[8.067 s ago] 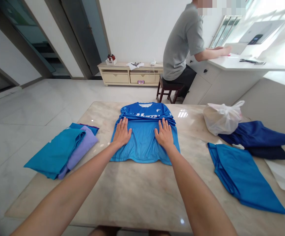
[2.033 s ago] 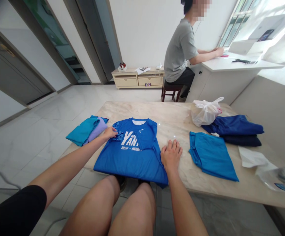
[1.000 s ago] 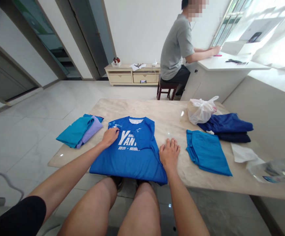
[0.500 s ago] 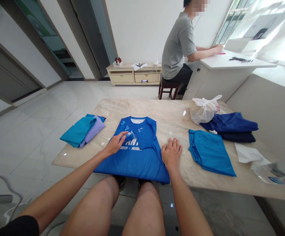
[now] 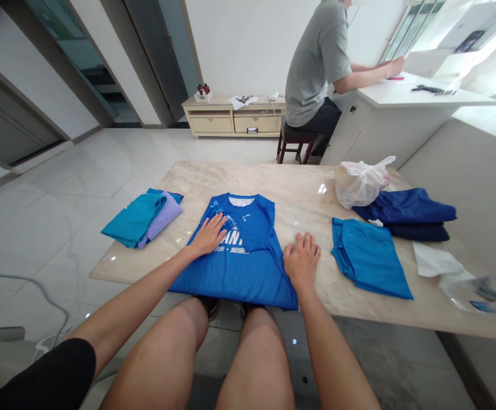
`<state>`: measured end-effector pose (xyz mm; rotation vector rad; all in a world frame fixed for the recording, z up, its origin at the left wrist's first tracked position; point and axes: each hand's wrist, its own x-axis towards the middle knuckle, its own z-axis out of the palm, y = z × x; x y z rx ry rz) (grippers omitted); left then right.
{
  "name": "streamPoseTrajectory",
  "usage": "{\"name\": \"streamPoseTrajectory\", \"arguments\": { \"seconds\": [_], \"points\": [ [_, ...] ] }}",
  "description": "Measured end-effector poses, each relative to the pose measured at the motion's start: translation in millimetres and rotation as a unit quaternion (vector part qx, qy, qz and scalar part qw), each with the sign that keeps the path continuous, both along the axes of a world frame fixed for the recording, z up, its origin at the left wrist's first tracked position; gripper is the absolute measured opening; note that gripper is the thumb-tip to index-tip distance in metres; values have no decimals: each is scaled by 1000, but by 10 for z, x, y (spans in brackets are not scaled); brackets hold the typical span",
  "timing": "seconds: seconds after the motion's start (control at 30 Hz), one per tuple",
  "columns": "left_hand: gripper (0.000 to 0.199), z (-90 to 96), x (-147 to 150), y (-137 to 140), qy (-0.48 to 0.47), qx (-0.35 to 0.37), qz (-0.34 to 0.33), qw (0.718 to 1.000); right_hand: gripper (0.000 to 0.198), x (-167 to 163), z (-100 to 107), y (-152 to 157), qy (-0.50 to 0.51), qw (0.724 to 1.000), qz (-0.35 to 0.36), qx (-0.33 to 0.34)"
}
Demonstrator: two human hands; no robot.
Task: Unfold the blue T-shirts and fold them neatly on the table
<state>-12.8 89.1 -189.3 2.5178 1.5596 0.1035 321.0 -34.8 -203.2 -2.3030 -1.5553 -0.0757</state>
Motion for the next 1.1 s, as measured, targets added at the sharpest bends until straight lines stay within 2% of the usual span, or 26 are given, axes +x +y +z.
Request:
{"name": "streamPoseTrajectory", "arguments": {
  "seconds": [0.17,0.37,0.5,0.7,0.8,0.9,1.03,1.1],
  "points": [
    [66,72,40,-96,-27,8,5,1000,62,15,-8,-3,-3,1000,1,3],
    [58,91,-243,-290,-100,45,0,994,61,27,-26,0,-1,1000,3,-2],
    [59,16,-375,-382,-100,36,26,994,61,51,-47,-2,-7,1000,8,-1],
    [60,19,-324,-335,-83,25,-9,996,63,61,-40,2,-21,999,7,-28],
    [60,37,-327,-331,-73,20,-34,997,65,68,-34,21,-39,997,3,-64],
    [62,39,-381,-417,-70,14,-59,996,68,83,11,28,-45,990,9,-131],
    [63,39,-510,-686,-73,9,-53,996,74,80,179,-26,-41,970,37,-236],
    [63,60,-578,-836,-73,4,-50,996,75,70,300,-52,-39,964,51,-259]
  ]
}}
